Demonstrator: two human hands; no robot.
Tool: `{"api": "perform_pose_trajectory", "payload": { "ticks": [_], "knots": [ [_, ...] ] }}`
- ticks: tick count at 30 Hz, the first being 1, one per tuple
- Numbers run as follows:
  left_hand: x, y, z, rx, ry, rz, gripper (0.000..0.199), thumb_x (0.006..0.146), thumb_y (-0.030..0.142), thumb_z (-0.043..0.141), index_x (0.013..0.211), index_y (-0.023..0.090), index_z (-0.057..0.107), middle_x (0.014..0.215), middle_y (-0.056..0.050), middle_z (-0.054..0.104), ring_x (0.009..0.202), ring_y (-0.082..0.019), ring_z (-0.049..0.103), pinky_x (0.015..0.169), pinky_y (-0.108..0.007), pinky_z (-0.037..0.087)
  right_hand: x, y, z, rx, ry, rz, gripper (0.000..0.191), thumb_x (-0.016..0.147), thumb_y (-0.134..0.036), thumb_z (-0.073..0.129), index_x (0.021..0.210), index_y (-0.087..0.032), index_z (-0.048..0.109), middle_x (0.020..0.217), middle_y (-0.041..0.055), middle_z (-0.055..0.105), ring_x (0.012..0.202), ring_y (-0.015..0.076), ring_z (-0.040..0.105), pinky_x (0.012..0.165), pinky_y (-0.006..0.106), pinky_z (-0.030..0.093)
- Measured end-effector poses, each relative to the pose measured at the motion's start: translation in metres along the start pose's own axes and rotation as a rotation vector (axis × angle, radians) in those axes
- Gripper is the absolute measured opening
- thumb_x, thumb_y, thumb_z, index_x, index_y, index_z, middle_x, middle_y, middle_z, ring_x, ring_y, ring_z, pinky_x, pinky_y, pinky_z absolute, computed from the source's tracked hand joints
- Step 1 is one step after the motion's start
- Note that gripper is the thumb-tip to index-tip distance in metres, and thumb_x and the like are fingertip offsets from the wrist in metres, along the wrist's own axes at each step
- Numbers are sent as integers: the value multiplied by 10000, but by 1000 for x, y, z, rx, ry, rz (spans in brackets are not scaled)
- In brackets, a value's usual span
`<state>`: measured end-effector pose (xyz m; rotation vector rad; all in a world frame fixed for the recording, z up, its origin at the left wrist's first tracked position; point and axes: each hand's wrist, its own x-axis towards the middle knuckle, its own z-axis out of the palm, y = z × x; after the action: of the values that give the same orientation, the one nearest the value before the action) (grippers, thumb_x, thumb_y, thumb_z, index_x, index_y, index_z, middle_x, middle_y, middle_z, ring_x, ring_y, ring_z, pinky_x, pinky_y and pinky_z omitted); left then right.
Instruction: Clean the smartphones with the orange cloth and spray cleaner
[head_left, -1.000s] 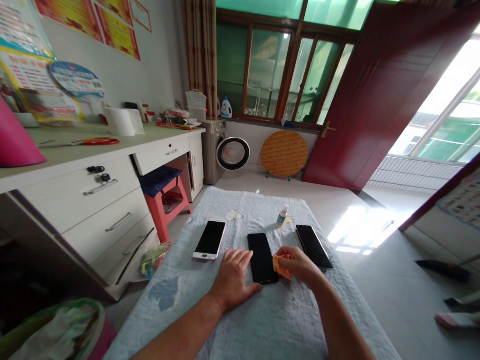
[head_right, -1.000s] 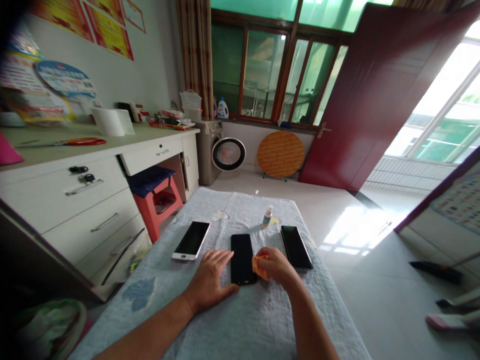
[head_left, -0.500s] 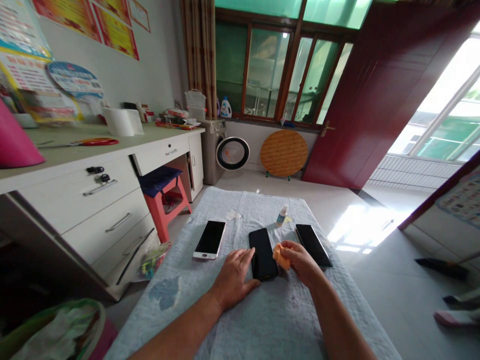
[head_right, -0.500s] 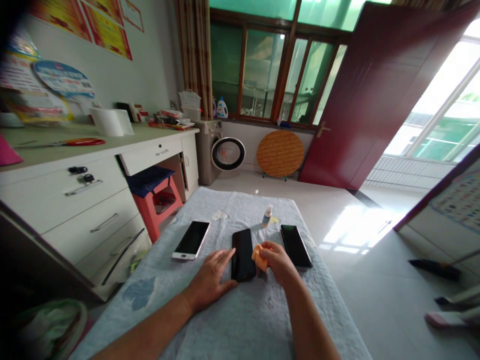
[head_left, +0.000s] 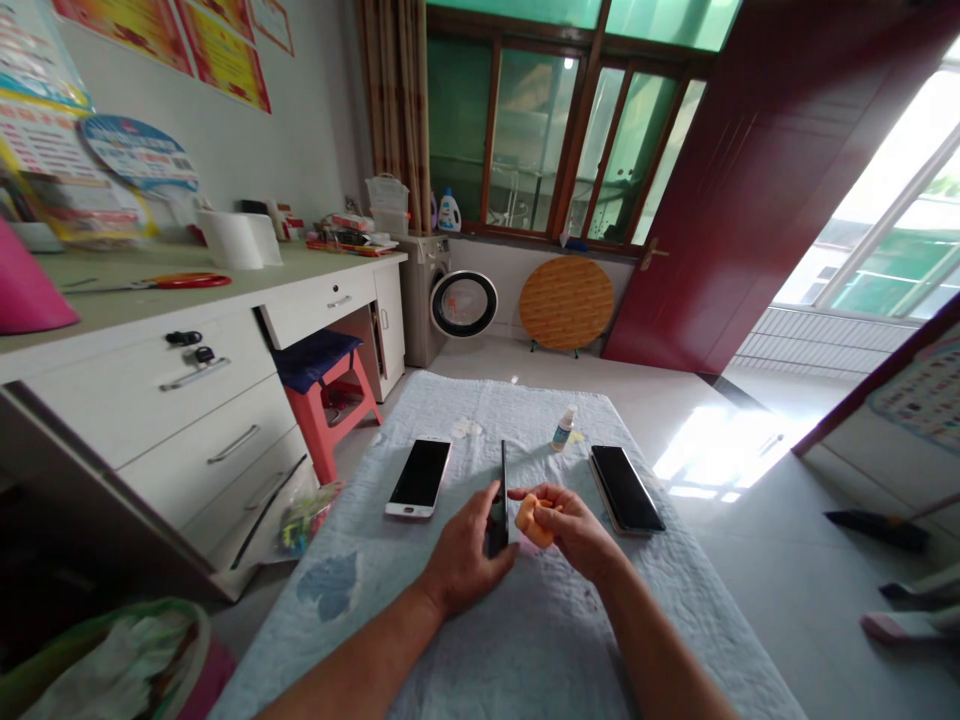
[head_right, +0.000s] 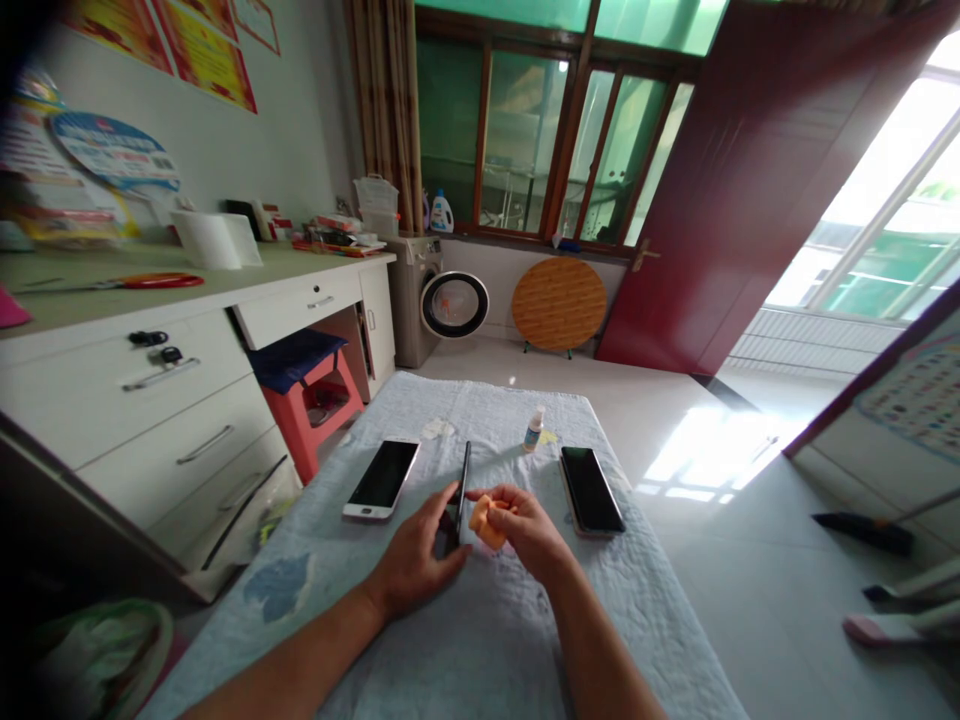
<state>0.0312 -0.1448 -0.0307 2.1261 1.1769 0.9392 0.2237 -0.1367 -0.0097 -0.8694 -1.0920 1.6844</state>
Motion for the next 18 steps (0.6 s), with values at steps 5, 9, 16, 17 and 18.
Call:
{"api": "perform_pose_trajectory", "payload": {
  "ticks": [5, 9, 16, 17, 18],
  "knots": [
    [-3, -5, 5, -74, 69, -18, 813, 767, 152, 535, 1488, 179, 160, 1471, -138, 402, 1338, -275, 413, 1108, -460, 349, 0, 4, -3, -13, 4, 20, 391, 612, -444, 824, 831, -163, 661, 991, 68, 679, 644, 100, 557, 570, 210, 411],
    [-4, -8, 7, -101, 42, -80, 842, 764, 136, 525, 1500, 181, 118, 1523, -147, 324, 1382, -286, 350, 1126, -484, 315, 0, 4, -4, -27, -11, 16, 390, 626, -444, 820, 848, -157, 674, 885, 48, 674, 654, 102, 566, 585, 203, 411],
    [-2, -2, 6, 47, -76, -153, 865, 728, 293, 642, 1481, 164, 236, 1456, -157, 421, 1354, -308, 384, 1123, -467, 303, 2, 9, -8, -46, -5, 28, 422, 634, -452, 810, 867, -136, 654, 847, 51, 663, 586, 89, 539, 520, 198, 390],
    [-2, 0, 5, 96, -105, -173, 894, 703, 330, 675, 1473, 151, 260, 1438, -166, 437, 1346, -320, 388, 1118, -466, 305, 2, 10, -9, -44, -5, 26, 421, 633, -448, 810, 865, -135, 650, 847, 50, 662, 585, 87, 537, 519, 197, 389],
    [-1, 2, 5, 147, -133, -197, 935, 674, 369, 706, 1468, 133, 274, 1423, -177, 446, 1338, -331, 389, 1112, -461, 308, 2, 10, -9, -42, -7, 25, 423, 630, -446, 810, 864, -134, 646, 844, 49, 661, 585, 87, 535, 519, 197, 390]
  ]
}}
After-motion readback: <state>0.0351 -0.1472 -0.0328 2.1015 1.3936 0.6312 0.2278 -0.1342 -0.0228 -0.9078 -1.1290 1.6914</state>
